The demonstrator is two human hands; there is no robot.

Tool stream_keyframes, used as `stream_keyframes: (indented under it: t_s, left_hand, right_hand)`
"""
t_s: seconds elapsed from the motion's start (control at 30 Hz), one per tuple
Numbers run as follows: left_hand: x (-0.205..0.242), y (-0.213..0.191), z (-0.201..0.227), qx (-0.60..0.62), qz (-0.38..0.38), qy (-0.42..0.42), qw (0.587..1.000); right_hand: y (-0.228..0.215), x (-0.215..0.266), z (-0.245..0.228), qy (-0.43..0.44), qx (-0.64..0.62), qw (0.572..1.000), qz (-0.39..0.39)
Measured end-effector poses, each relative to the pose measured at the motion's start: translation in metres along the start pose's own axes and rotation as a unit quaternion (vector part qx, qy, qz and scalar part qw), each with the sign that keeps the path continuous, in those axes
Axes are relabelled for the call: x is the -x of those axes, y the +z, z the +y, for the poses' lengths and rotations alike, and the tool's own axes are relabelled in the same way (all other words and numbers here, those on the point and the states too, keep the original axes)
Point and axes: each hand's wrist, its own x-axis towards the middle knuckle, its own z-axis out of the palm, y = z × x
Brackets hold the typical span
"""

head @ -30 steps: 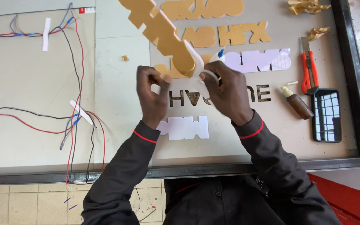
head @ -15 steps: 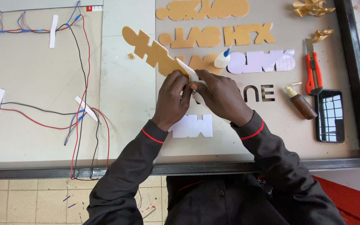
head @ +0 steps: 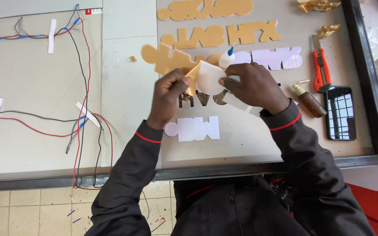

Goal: The person applies adhesive from a bottle onto the edges of white cut-out letters on a workbench. They then use a utility knife to trim excess material from the letters and peel off a backing sheet.

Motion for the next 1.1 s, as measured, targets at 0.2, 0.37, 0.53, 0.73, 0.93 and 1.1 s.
stream_keyframes:
  t_s: [0.2, 0.37, 0.53, 0.73, 0.93, 1.1]
  left_hand:
    - [-0.009, -0.017, 0.022, 0.206, 0.075, -0.026, 0.975]
    - [-0.016, -0.09, 0.013, 0.374, 0.152, 0.045, 0.914]
    - [-0.017, -0.135, 0.043, 0.187, 0.256, 0.151, 0.936]
    - [-0.017, -0.024, 0.027, -0.226, 0.161, 0.154, 0.948]
    - [-0.009, -0.005, 0.02, -0.374, 0.094, 0.044, 0.922]
    - [-0.006, -0.007, 0.033, -0.405, 0.039, -0.003, 0.914]
  right_hand:
    - [-0.012, 0.018, 0.011, 0.021, -0.018, 1.0, 0.008]
    - [0.005, 0.013, 0.045, 0.018, 0.037, 0.999, 0.026]
    - [0.016, 0.02, 0.07, 0.058, 0.086, 0.993, 0.054]
    - [0.038, 0.018, 0.039, -0.011, 0.128, 0.986, 0.105]
    - [0.051, 0.025, 0.019, -0.07, 0.277, 0.945, 0.158]
    - [0.045, 0.027, -0.01, -0.141, 0.264, 0.941, 0.16]
